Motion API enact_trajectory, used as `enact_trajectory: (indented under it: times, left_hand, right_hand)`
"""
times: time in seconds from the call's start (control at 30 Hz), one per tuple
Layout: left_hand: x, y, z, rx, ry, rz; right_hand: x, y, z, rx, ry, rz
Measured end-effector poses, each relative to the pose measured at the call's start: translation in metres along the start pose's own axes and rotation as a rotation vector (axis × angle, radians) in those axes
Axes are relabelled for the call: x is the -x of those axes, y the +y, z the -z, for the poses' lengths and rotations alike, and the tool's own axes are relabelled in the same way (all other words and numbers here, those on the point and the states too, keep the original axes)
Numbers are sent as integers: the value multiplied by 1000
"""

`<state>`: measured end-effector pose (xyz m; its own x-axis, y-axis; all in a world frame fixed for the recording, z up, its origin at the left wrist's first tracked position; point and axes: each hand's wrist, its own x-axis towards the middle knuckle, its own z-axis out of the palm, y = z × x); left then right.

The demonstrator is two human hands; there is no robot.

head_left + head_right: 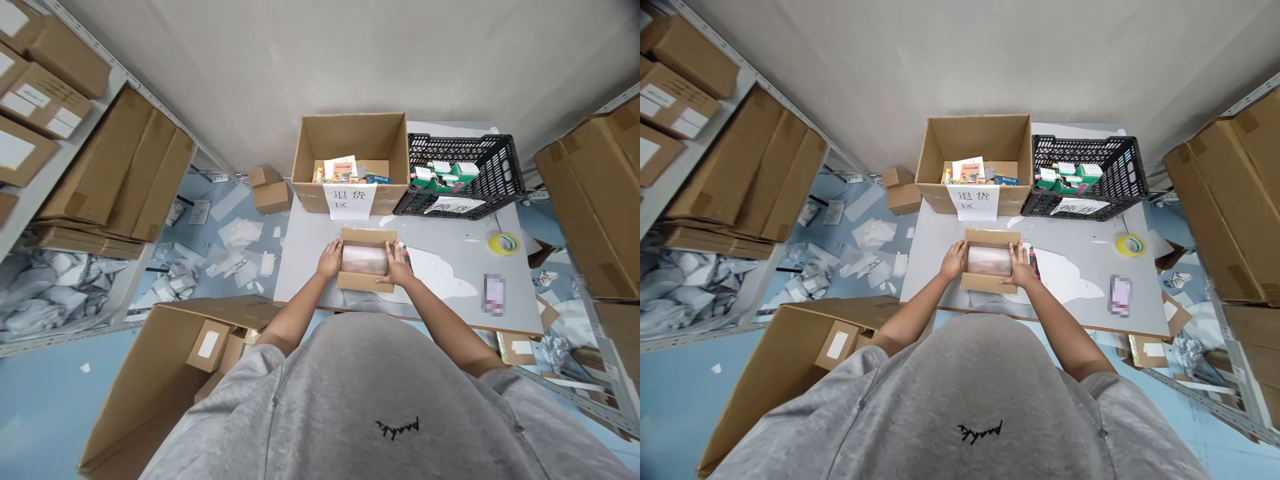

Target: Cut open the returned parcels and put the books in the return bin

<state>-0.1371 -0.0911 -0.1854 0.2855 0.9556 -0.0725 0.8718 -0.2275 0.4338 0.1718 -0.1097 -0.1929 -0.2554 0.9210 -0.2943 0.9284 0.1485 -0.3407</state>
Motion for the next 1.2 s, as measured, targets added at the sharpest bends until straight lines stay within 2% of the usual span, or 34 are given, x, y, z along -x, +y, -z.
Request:
enact_trajectory:
  times: [0.17,0.27,0.37,0.47,0.53,0.57,0.63,0.67,0.77,0.87,1.03,1.2]
  left_hand:
    - [-3,0,-12,112,-67,38]
    - [-1,0,-16,145,-92,66]
    - [1,4,-14,91,-90,104]
    - [0,10,-6,-35,-34,133]
    - [-6,16,-3,-95,-30,59]
    - [-10,20,-3,-104,-64,-13]
    - [-22,28,-8,-98,-189,-144]
    - [-29,33,-13,-93,-260,-164]
    - [-52,49,-35,-108,-396,-20]
    - [-69,61,-57,-107,-481,105]
    - [-80,67,-76,-107,-523,168]
    - [-83,63,-86,-102,-541,213]
  right_hand:
    - [-8,2,7,91,0,68]
    - [-11,1,8,116,-30,61]
    - [-18,2,9,143,-71,23]
    - [-29,4,11,161,-89,11]
    - [-34,5,11,165,-82,17]
    - [-36,5,11,167,-77,22]
    - [-38,6,9,173,-72,28]
    - [-38,6,8,176,-73,29]
    - [-37,7,4,188,-66,27]
    - [-37,5,2,215,-48,30]
    - [-38,2,4,254,-34,153]
    - [-34,2,6,199,-28,169]
